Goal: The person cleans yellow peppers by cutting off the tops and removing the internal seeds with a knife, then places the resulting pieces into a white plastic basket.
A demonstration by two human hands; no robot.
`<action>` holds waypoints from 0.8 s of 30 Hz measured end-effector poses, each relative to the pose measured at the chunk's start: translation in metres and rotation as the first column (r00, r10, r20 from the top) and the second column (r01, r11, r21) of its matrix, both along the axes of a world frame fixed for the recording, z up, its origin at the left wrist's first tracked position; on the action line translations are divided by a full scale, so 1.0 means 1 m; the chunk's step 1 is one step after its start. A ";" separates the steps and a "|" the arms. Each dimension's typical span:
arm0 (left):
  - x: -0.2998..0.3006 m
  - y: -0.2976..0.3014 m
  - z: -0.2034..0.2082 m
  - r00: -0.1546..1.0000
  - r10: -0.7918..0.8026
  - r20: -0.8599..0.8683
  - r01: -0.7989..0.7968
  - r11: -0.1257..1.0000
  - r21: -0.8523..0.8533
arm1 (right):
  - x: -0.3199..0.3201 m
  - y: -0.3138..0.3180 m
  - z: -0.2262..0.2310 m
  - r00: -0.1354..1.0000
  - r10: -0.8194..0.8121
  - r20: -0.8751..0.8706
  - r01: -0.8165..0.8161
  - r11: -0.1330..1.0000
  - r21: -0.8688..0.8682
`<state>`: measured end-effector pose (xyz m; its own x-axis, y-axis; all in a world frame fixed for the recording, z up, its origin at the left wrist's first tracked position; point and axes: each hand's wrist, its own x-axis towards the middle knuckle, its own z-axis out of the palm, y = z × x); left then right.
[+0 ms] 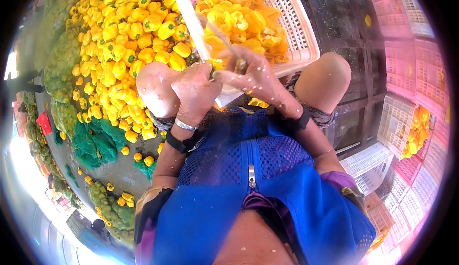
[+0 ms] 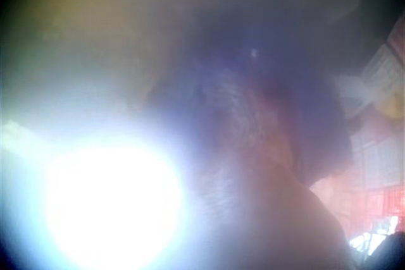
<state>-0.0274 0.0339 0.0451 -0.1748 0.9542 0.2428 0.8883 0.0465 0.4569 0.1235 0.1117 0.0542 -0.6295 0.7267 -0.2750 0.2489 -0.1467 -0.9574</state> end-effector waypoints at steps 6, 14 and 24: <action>0.001 -0.001 0.000 0.990 -0.136 -0.032 0.137 0.990 0.045 | 0.001 0.001 -0.003 0.997 0.030 -0.071 -0.041 0.987 -0.153; -0.007 -0.005 0.010 0.395 0.033 0.918 0.189 0.975 -0.116 | 0.010 0.016 -0.003 0.989 -0.106 -0.103 0.053 0.904 -0.424; -0.002 0.002 -0.004 0.583 0.103 0.806 0.187 0.948 -0.257 | 0.008 0.006 -0.022 0.958 -0.117 -0.263 -0.070 0.791 -0.608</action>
<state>-0.0298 0.0360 0.0410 -0.1155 0.9596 -0.2564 0.1653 0.2731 0.9477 0.1320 0.1177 0.0320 -0.7304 0.4837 -0.4823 -0.0187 -0.7200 -0.6937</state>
